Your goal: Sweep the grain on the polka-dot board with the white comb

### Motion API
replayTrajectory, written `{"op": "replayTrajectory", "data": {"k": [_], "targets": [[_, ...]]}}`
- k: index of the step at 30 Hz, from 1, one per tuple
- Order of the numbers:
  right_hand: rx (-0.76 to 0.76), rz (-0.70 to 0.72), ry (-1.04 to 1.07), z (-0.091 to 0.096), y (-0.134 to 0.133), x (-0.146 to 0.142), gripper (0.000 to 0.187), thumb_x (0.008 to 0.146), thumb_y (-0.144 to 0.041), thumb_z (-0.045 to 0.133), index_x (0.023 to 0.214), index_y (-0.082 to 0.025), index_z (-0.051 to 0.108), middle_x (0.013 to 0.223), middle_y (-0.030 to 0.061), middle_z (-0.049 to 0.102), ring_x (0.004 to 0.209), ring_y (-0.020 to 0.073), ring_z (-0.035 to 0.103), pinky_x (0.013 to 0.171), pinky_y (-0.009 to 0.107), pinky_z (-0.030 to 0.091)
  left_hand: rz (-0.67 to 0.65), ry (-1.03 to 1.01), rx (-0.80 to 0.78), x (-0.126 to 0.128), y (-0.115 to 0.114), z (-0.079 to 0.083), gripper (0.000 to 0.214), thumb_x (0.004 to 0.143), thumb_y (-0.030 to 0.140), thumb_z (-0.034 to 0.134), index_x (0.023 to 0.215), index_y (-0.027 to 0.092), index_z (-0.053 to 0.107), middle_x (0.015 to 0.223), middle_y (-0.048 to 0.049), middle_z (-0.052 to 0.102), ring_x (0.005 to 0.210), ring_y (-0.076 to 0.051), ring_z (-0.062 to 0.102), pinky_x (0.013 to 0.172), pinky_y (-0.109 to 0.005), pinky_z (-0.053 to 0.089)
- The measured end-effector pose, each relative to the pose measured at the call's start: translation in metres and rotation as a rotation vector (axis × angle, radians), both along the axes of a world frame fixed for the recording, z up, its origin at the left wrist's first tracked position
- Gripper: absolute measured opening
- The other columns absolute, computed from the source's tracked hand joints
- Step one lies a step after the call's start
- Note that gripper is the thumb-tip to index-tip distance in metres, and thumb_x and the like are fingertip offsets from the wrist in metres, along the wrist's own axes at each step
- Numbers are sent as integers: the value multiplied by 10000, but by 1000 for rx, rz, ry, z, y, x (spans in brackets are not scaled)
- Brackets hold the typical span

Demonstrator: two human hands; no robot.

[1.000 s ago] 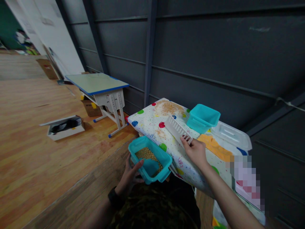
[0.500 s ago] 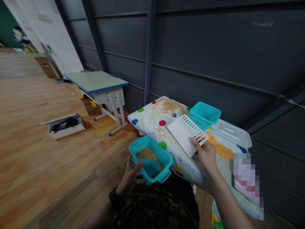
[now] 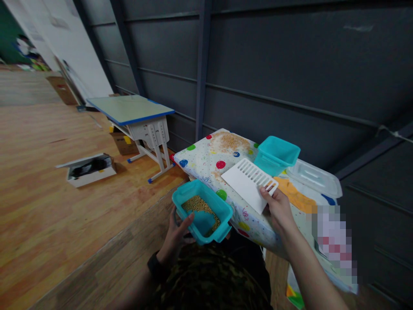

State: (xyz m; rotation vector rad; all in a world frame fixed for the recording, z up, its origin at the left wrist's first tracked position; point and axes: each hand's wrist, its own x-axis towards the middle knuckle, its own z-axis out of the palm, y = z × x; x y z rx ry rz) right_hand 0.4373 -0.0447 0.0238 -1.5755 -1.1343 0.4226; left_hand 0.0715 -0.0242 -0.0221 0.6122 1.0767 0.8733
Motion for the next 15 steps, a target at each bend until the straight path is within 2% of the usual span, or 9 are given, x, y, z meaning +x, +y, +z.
{"op": "replayTrajectory", "data": {"k": [4,10,15], "targets": [[20,-51,99,11,8,7,678,844,-869,881,1079,-233,874,1147,174,917,1022,393,826,921,548,696,10,2,-7,0,0,2,1468,802,612,1091,1916,461,147,1633,-198,721,1067,-360,903,698,-392,769],[-4,-29,9,18,17,16,629,810,-841,903,1003,-243,872,1109,165,919,1032,409,816,951,576,677,-20,14,-10,0,-1,2,1458,819,642,1072,1915,470,126,1645,-208,717,1140,-386,898,715,-401,772],[-37,46,-14,29,23,20,631,825,-821,889,1066,-238,866,1191,166,914,1098,405,815,1011,578,661,-24,5,-14,2,-2,2,1482,803,645,1083,1922,418,138,1679,-249,698,1175,-422,896,720,-398,765]]}}
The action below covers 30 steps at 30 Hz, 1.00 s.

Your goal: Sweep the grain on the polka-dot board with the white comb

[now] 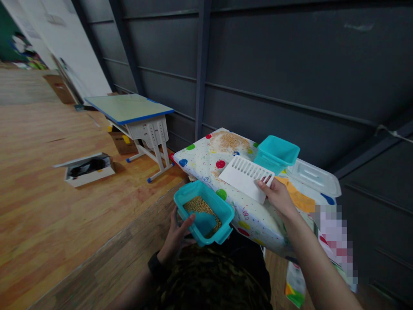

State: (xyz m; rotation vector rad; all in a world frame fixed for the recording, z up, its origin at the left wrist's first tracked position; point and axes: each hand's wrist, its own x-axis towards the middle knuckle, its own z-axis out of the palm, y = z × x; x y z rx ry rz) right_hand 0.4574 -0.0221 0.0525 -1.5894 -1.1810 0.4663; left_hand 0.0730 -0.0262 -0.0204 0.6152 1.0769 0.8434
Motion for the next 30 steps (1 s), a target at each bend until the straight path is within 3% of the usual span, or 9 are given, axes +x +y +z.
{"op": "replayTrajectory", "data": {"k": [7,12,17,30], "targets": [[-28,89,-77,20,17,3,585,830,-806,883,972,-242,823,1034,116,888,981,349,783,916,500,662,-7,-5,0,1,-2,4,1442,831,644,1063,1922,450,141,1655,-222,730,1182,-417,899,711,-385,752],[-7,102,-141,14,20,0,546,879,-790,837,901,-247,781,931,88,839,908,311,736,885,463,630,-15,8,20,1,-2,4,1427,841,638,1058,1914,418,145,1657,-241,720,1122,-412,906,631,-353,717],[26,81,-163,6,23,1,558,878,-808,810,864,-254,750,872,78,803,846,292,704,837,446,602,-24,-11,15,1,-1,2,1400,817,673,1064,1889,439,196,1634,-213,731,1127,-390,903,696,-379,751],[25,94,-96,1,22,-4,567,859,-808,834,939,-250,780,979,109,848,925,330,750,890,486,625,-34,11,14,1,-1,-3,1426,794,714,1062,1889,443,189,1608,-202,735,1121,-387,901,715,-405,768]]}}
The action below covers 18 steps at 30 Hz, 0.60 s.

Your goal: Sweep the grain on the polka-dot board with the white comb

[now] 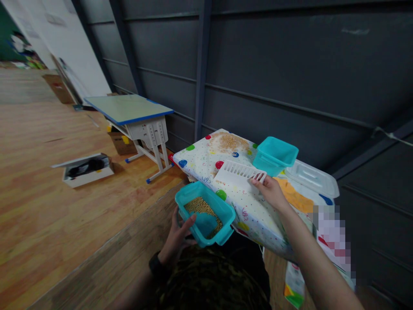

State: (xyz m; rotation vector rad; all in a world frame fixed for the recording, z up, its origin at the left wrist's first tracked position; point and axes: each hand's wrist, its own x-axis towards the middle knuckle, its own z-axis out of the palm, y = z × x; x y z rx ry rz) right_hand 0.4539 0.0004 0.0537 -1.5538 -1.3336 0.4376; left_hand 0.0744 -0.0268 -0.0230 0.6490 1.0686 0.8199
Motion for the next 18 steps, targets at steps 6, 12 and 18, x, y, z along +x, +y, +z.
{"op": "replayTrajectory", "data": {"k": [6,12,18], "targets": [[-3,-14,-7,0,-2,-1,530,851,-783,846,846,-263,744,877,80,810,858,306,722,847,470,619,0,-48,7,1,0,-1,1439,815,685,1061,1900,451,146,1631,-216,723,1160,-407,896,749,-455,781],[-16,-8,1,2,-3,-2,551,835,-797,856,879,-251,790,899,96,837,860,316,732,829,474,636,-10,-21,8,0,0,-2,1426,838,684,1044,1901,447,124,1610,-211,732,1090,-377,907,701,-394,757],[-62,2,2,8,-13,-13,585,836,-818,855,904,-238,825,951,114,870,891,333,766,825,471,645,-7,-23,22,2,-2,4,1375,823,719,1040,1875,435,202,1627,-202,740,1061,-364,912,677,-385,748]]}}
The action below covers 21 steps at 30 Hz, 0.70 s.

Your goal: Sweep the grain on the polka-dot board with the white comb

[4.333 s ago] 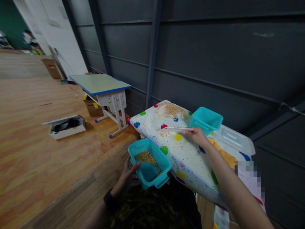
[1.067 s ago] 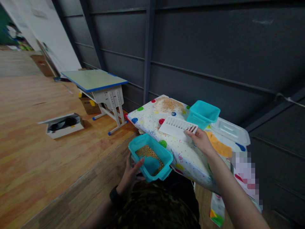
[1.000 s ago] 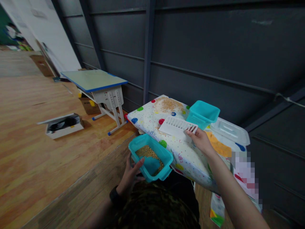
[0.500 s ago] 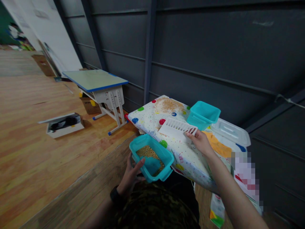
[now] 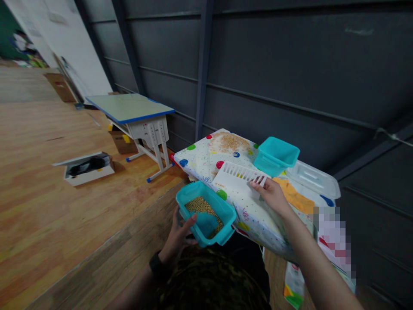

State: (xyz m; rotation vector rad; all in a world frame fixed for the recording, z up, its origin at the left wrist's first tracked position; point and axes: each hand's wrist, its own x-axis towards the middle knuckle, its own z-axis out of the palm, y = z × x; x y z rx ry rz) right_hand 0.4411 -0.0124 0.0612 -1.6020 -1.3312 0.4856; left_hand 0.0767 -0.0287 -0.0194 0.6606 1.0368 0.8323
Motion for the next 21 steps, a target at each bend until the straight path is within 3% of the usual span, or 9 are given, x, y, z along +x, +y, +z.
{"op": "replayTrajectory", "data": {"k": [8,14,21], "targets": [[21,-52,-1,-3,-17,-21,605,859,-841,830,877,-237,810,869,91,838,793,295,721,731,417,601,7,-12,-14,1,0,0,1409,824,702,1045,1892,446,162,1572,-203,767,1079,-379,911,648,-371,734],[117,-202,-23,1,4,-18,606,833,-849,797,871,-244,797,842,103,836,805,313,721,739,430,599,8,-2,-14,0,1,-2,1347,862,689,1019,1887,449,180,1572,-211,753,1089,-369,901,681,-383,737],[114,-165,-101,-4,25,-25,523,898,-775,767,889,-253,794,813,89,827,805,312,715,772,434,589,3,4,-25,-1,1,-1,1364,845,704,1029,1883,459,179,1578,-196,752,1102,-367,901,677,-354,733]]}}
